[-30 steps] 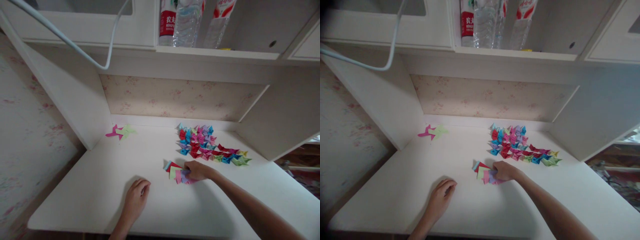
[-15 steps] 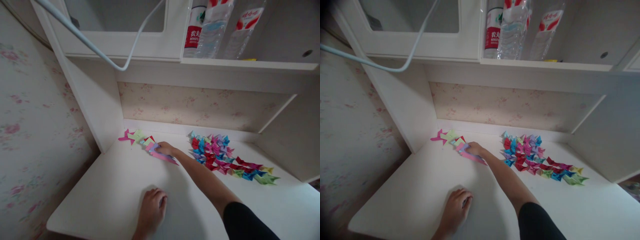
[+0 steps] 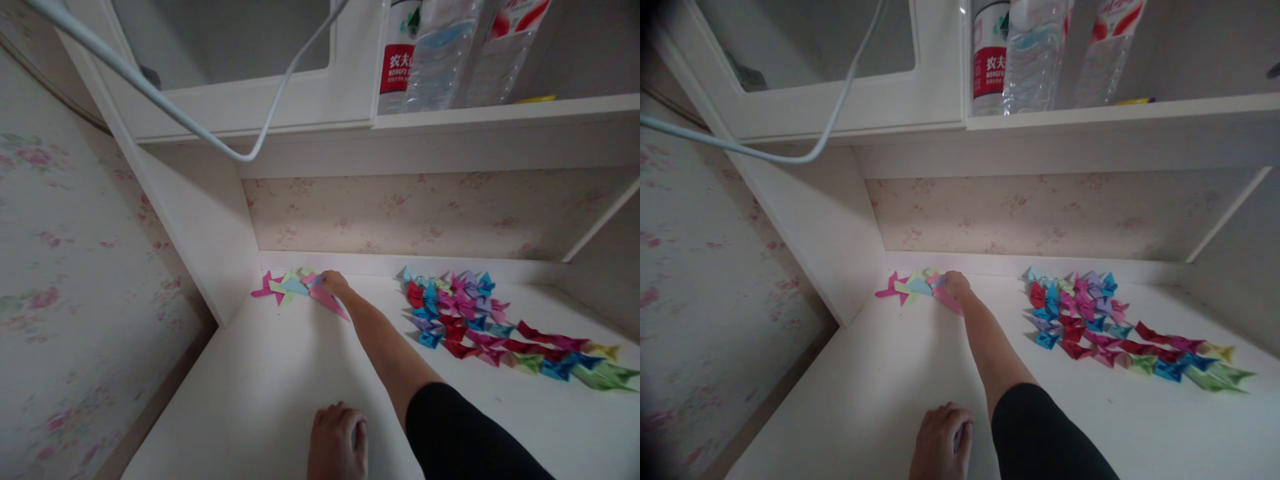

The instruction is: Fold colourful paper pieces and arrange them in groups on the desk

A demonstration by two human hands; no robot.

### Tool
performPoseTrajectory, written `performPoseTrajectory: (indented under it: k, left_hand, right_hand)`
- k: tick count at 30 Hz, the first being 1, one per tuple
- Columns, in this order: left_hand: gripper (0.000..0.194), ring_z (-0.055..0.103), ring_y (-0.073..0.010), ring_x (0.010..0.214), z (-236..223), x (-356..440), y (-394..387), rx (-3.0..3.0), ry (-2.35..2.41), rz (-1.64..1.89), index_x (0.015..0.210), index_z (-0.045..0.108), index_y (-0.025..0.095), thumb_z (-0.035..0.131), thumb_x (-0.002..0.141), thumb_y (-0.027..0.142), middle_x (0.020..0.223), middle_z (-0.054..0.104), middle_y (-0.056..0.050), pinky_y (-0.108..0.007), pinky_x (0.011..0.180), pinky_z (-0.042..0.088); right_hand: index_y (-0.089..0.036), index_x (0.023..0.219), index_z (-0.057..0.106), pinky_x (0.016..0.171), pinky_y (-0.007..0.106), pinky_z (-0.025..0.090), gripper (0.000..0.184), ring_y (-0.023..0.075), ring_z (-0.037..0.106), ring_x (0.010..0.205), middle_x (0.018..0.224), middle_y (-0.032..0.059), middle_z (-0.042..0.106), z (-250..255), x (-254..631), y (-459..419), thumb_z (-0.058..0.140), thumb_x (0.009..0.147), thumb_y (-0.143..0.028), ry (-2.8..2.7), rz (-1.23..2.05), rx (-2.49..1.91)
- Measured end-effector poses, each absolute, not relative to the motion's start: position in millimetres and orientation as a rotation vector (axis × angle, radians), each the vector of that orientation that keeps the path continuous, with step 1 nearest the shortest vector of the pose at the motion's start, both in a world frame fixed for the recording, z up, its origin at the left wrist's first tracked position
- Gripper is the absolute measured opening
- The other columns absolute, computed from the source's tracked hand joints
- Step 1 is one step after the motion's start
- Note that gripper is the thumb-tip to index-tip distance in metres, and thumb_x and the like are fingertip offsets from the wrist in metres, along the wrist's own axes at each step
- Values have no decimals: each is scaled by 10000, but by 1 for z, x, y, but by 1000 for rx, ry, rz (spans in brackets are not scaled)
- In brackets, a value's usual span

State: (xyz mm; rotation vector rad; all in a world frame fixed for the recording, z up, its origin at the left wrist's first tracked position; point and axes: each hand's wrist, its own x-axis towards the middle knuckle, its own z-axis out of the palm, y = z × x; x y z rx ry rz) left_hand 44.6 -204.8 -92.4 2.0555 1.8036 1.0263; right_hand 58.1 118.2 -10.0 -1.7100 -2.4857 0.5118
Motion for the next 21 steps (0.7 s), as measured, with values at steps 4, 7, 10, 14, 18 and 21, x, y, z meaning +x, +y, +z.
performPoseTrajectory:
  k: [4, 7, 10, 14, 18, 21]
  left_hand:
    - [222, 605, -200, 770, -97, 46, -204, 2067, 1828, 1016, 806, 654, 254, 510, 762, 90, 790, 671, -27, -337, 735, 413]
    - [228, 606, -195, 754, -99, 47, -203, 2070, 1834, 1036, 793, 658, 258, 527, 742, 79, 774, 671, -21, -337, 729, 411]
    - [238, 610, -182, 741, -100, 47, -202, 2094, 1841, 1012, 783, 658, 262, 537, 725, 65, 761, 669, -9, -329, 719, 413]
    - [247, 614, -180, 735, -102, 44, -201, 2162, 1847, 983, 787, 656, 259, 517, 732, 63, 760, 668, -11, -319, 707, 418]
    - [250, 615, -179, 721, -106, 44, -200, 2204, 1841, 988, 787, 661, 255, 511, 731, 62, 752, 672, -21, -312, 703, 418]
    - [266, 614, -174, 717, -107, 45, -200, 2186, 1861, 978, 785, 660, 268, 528, 706, 51, 752, 672, -1, -313, 710, 411]
  right_hand:
    - [-173, 1179, 620, 824, 307, 476, 327, 238, 603, 1051, 1149, 139, 631, -12, 71, 123, 451, 940, -321, -2430, 400, -1784]
    - [-167, 1204, 617, 832, 335, 464, 375, 261, 589, 1066, 1202, 168, 597, -9, 69, 119, 409, 939, -333, -2433, 310, -1766]
    - [-188, 1214, 610, 925, 406, 404, 372, 298, 504, 1165, 1261, 176, 546, -3, 55, 109, 425, 926, -332, -2475, 209, -1679]
    - [-306, 1301, 521, 1053, 445, 254, 385, 248, 381, 1274, 1350, 87, 497, 0, 33, 91, 409, 935, -265, -2608, 150, -1482]
    - [-353, 1287, 512, 1055, 560, 188, 430, 271, 325, 1313, 1427, 55, 426, -10, 25, 79, 451, 896, -184, -2690, 170, -1497]
    - [-264, 1341, 458, 953, 614, 307, 455, 345, 372, 1273, 1408, 154, 411, -18, 32, 80, 452, 890, -202, -2607, 191, -1700]
